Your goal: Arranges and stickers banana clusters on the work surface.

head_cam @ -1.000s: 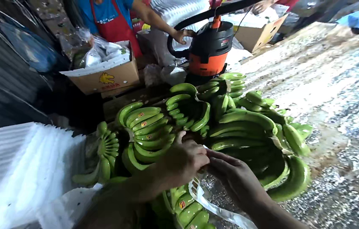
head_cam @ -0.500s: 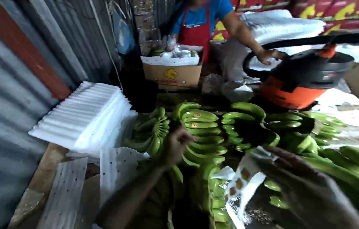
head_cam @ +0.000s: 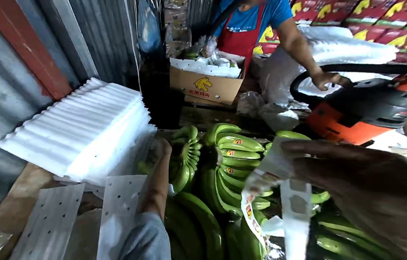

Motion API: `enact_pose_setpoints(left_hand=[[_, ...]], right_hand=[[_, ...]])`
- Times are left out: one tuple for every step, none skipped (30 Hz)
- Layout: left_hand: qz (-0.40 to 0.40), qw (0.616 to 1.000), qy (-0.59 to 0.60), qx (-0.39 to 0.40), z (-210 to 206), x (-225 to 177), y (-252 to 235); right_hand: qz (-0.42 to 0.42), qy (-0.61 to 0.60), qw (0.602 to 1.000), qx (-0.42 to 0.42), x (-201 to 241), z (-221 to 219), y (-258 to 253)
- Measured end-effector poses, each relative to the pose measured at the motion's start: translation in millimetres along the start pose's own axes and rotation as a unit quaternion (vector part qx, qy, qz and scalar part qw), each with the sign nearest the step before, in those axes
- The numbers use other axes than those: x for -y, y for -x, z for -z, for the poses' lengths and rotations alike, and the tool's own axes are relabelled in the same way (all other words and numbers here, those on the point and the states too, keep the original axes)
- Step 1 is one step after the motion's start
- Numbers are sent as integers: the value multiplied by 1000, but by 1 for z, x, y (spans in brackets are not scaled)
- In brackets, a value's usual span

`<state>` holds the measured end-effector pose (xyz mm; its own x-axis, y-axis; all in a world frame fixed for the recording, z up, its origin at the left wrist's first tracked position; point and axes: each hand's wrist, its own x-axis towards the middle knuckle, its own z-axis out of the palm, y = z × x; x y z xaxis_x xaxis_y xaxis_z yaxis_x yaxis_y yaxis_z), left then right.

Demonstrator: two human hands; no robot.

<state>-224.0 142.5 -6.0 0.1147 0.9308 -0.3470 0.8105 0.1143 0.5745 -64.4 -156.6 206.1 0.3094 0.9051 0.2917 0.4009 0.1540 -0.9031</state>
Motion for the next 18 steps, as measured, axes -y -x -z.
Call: enact_pose_setpoints(left_hand=[[-12,999,-29,-12,1,2,2],[-37,998,-43,-16,5,2,6],[-75,997,-24,-14,10,-1,10],[-132,990,37,-10,15,-6,18],[-207,971,122,0,20,-13,33],[-289,936,202,15,26,-19,56],[-369,891,261,40,34,-24,84],[-450,843,289,66,39,-26,112],[-520,805,275,79,43,-27,138],[-580,777,237,61,44,-28,160],[-623,760,186,10,44,-28,177],[-651,744,138,-66,41,-27,188],[-662,730,102,-139,37,-26,193],[-663,719,85,-190,34,-23,197],[-660,716,82,-214,34,-21,200],[-654,720,81,-215,35,-18,203],[-647,729,83,-208,37,-15,208],[-639,737,80,-206,39,-13,212]], right_hand=[[-24,17,999,-29,-3,-12,-2],[-29,31,998,-47,-7,-21,-4],[-22,42,997,-58,-12,-27,-6],[-24,45,997,-66,-17,-32,-7],[-42,46,995,-74,-20,-37,-8],[-72,44,993,-84,-21,-42,-9],[-102,37,990,-90,-23,-46,-10],[-127,26,987,-94,-23,-50,-10],[-144,21,985,-94,-24,-54,-9],[-151,19,984,-94,-25,-56,-7],[-152,25,983,-97,-25,-60,-6],[-149,32,983,-102,-26,-63,-4],[-150,38,983,-103,-27,-66,-2],[-149,43,982,-104,-28,-69,1],[-142,42,983,-108,-27,-72,3],[-133,43,984,-109,-26,-75,5],[-122,48,986,-105,-24,-78,6],[-117,51,987,-102,-23,-81,8]])
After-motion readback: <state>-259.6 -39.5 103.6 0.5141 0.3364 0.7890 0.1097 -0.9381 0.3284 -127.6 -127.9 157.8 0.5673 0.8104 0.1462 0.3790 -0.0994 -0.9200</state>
